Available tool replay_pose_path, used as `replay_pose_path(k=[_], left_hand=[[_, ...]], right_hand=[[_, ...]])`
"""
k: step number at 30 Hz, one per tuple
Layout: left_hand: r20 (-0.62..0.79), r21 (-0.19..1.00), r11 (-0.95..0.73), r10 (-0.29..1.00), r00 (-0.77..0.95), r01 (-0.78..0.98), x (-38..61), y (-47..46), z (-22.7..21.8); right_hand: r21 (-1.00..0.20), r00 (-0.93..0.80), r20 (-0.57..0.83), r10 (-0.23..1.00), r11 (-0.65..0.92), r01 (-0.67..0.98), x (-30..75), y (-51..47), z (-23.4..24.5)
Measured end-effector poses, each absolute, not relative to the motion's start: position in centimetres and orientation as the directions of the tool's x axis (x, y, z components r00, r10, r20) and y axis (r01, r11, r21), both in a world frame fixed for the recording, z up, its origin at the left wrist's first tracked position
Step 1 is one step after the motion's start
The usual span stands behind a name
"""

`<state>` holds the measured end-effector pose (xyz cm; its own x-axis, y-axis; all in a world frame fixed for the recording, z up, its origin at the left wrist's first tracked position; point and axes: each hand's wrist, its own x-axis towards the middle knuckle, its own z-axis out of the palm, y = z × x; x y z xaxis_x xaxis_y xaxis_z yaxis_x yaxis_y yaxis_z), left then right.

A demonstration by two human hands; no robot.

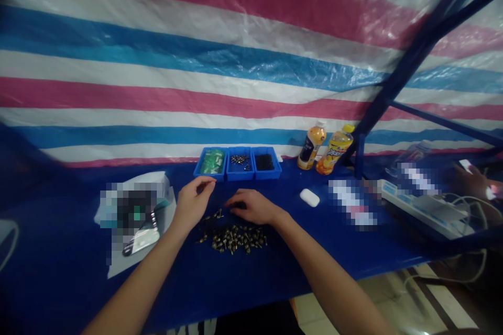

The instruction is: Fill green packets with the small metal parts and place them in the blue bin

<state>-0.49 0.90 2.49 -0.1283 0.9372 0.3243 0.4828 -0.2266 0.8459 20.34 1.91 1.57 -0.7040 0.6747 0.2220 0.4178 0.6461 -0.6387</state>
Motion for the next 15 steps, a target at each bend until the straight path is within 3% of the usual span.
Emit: replay_pose_path(k=[4, 9, 15], left_hand=[[0.310, 0.860, -0.221, 0.942, -0.127, 0.459, -0.3, 0.8, 2.6], [0.299, 0.869, -0.230, 0.950, -0.094, 0.439, 0.0, 0.5, 2.8], [0.300, 0.859, -0.232, 0.950, -0.082, 0.457, 0.1, 0.4, 2.8]], right_hand=[[-0.511, -0.832, 0.156, 0.532, 0.765, 0.393, 18.8, 2.2, 2.3], [-0.376, -0.866, 0.118, 0.485, 0.829, 0.413, 17.6, 2.2, 2.5], [-0.323, -0.878, 0.116, 0.465, 0.853, 0.409, 17.2, 2.0, 2.5]])
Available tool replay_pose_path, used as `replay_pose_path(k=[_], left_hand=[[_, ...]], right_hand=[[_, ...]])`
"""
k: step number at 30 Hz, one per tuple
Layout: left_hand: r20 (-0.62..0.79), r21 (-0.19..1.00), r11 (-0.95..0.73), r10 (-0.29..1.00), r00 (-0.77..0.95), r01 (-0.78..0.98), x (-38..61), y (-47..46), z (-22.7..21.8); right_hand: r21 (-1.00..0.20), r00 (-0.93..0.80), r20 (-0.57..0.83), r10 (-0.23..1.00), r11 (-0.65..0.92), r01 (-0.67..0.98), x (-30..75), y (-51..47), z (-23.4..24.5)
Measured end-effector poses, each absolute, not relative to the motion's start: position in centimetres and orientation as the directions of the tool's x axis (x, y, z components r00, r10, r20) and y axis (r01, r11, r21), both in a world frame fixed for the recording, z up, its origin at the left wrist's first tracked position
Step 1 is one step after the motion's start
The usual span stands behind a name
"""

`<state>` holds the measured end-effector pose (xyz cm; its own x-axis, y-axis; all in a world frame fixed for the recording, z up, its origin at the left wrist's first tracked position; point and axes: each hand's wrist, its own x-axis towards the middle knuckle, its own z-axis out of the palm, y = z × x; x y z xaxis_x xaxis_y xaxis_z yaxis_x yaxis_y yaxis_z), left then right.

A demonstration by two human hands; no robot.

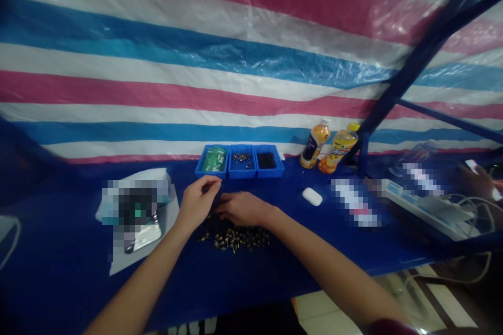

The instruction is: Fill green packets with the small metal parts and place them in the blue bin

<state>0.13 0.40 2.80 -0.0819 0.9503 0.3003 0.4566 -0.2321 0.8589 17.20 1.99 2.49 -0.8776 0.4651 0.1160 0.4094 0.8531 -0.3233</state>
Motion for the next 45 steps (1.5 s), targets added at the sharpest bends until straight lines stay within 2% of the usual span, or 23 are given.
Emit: replay_pose_path(k=[6, 10, 13, 17, 20, 26, 32, 36, 41, 45], left_hand=[[0.301, 0.844, -0.238, 0.952, -0.059, 0.480, 0.1, 0.4, 2.7], [0.305, 0.774, -0.285, 0.950, 0.061, 0.565, 0.2, 0.5, 2.1], [0.287, 0.673, -0.343, 0.937, 0.196, 0.655, 0.1, 0.6, 1.4], [0.254, 0.469, -0.415, 0.909, 0.331, 0.780, -0.2, 0.6, 0.8], [0.205, 0.398, -0.436, 0.900, 0.385, 0.807, -0.4, 0.6, 0.7], [0.170, 0.339, -0.436, 0.900, 0.402, 0.833, 0.0, 0.3, 0.8], [0.175, 0.299, -0.505, 0.863, 0.474, 0.809, 0.4, -0.1, 0.9], [0.183, 0.300, -0.510, 0.860, 0.476, 0.806, 0.4, -0.2, 1.0], [0.194, 0.330, -0.515, 0.857, 0.477, 0.791, 0.6, -0.4, 1.2], [0.216, 0.308, -0.534, 0.845, 0.489, 0.787, 0.6, -0.3, 1.1]], right_hand=[[-0.372, -0.826, 0.087, 0.558, 0.787, 0.492, 18.7, 3.4, 2.1], [-0.419, -0.759, 0.114, 0.641, 0.724, 0.548, 19.6, 3.6, 1.6], [-0.448, -0.716, 0.132, 0.685, 0.686, 0.573, 19.7, 3.1, 1.3], [-0.438, -0.699, 0.139, 0.701, 0.677, 0.592, 19.6, 2.7, 1.0], [-0.453, -0.694, 0.171, 0.699, 0.682, 0.575, 19.9, 2.6, 0.6], [-0.475, -0.607, 0.302, 0.735, 0.669, 0.572, 21.7, 3.1, 0.2], [-0.571, -0.477, 0.404, 0.781, 0.623, 0.535, 22.6, 3.7, 0.3], [-0.575, -0.451, 0.392, 0.802, 0.596, 0.561, 22.3, 3.7, 0.0], [-0.510, -0.445, 0.346, 0.826, 0.564, 0.650, 21.9, 3.7, -0.6], [-0.506, -0.476, 0.308, 0.824, 0.565, 0.651, 22.2, 3.7, -0.5]])
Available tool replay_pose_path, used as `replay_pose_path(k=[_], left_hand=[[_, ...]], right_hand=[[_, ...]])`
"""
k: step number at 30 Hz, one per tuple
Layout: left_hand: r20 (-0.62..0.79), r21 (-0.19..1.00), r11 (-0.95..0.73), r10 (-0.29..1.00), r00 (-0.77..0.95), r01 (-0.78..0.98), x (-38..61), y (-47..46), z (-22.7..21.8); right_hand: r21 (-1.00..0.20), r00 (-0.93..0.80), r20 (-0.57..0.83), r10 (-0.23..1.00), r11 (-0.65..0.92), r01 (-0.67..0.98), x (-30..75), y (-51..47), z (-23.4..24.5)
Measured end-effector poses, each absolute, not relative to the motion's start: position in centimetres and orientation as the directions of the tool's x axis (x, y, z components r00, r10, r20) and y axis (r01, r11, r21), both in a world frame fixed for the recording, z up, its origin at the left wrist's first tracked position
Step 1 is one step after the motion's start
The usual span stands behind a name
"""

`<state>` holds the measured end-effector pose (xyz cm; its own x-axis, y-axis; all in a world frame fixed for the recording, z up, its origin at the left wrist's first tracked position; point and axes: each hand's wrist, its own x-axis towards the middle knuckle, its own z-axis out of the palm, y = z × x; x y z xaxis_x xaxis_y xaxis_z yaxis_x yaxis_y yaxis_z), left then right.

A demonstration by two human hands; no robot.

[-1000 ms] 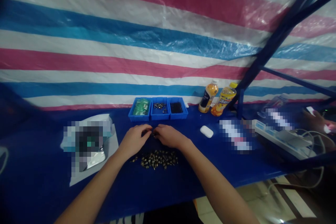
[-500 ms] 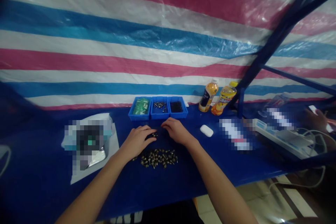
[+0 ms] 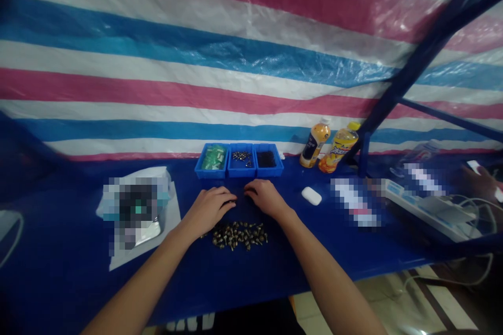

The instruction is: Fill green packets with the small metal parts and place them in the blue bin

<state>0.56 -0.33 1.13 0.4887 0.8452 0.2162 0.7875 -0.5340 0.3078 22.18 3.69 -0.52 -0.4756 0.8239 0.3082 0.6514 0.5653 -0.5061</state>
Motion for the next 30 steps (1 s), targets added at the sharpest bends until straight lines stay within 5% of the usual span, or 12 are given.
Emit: replay_pose_path(k=[6, 12, 18, 21, 24, 30], left_hand=[[0.228, 0.285, -0.555, 0.831, 0.507, 0.781, 0.5, -0.1, 1.1], [0.238, 0.286, -0.560, 0.828, 0.508, 0.778, 0.6, -0.2, 1.0], [0.225, 0.291, -0.558, 0.829, 0.511, 0.777, 0.6, -0.2, 1.0], [0.220, 0.299, -0.555, 0.832, 0.510, 0.776, 0.6, -0.2, 1.0], [0.218, 0.313, -0.553, 0.833, 0.509, 0.772, 0.6, -0.1, 1.0], [0.216, 0.364, -0.558, 0.829, 0.515, 0.745, 0.4, -0.1, 1.1]], right_hand=[[-0.511, -0.480, 0.276, 0.833, 0.550, 0.660, 22.6, 3.6, -0.1], [-0.540, -0.306, 0.293, 0.906, 0.421, 0.729, 22.4, 3.3, 0.0], [-0.856, -0.105, 0.265, 0.959, 0.284, 0.433, 21.7, 3.3, 0.4], [-0.892, -0.023, 0.263, 0.964, 0.252, 0.374, 21.4, 3.3, 0.3], [-0.803, -0.094, 0.297, 0.950, 0.302, 0.514, 21.4, 3.1, 0.1], [-0.582, -0.557, 0.243, 0.794, 0.579, 0.571, 21.3, 2.3, 0.2]])
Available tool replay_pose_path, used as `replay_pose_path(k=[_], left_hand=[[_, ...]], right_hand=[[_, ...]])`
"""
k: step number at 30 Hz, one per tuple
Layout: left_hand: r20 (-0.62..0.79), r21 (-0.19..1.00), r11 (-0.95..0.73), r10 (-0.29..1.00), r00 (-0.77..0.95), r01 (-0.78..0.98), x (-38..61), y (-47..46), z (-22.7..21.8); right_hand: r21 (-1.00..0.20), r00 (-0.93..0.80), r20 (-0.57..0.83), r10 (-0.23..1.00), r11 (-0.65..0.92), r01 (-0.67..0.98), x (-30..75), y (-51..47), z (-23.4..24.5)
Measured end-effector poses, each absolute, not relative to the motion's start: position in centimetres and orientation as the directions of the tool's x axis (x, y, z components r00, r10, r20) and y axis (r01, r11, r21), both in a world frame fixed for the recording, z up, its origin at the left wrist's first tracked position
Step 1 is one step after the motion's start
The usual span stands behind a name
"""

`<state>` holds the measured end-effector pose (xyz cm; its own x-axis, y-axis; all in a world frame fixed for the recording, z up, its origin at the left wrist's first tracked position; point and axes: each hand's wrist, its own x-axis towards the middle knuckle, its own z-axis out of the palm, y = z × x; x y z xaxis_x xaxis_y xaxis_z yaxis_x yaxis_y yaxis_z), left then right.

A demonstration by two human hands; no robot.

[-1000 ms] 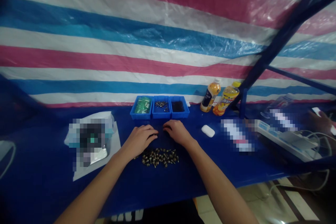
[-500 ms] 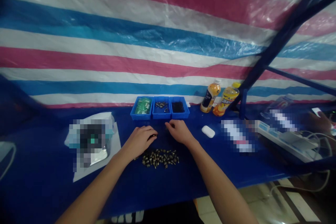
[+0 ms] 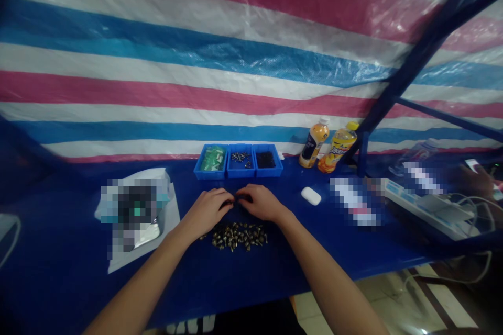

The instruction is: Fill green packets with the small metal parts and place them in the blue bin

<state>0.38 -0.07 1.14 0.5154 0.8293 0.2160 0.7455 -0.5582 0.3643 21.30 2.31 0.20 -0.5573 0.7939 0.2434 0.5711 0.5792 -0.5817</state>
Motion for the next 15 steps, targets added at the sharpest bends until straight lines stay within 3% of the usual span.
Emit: replay_pose_path(k=[6, 15], left_hand=[[0.228, 0.426, -0.563, 0.824, 0.518, 0.708, 0.36, -0.04, 1.33], [0.214, 0.423, -0.554, 0.830, 0.515, 0.717, 0.35, -0.15, 1.63]], right_hand=[[-0.504, -0.627, 0.210, 0.750, 0.632, 0.588, 20.76, 2.26, -0.02], [-0.580, -0.588, 0.230, 0.775, 0.595, 0.557, 20.73, 2.50, -0.18]])
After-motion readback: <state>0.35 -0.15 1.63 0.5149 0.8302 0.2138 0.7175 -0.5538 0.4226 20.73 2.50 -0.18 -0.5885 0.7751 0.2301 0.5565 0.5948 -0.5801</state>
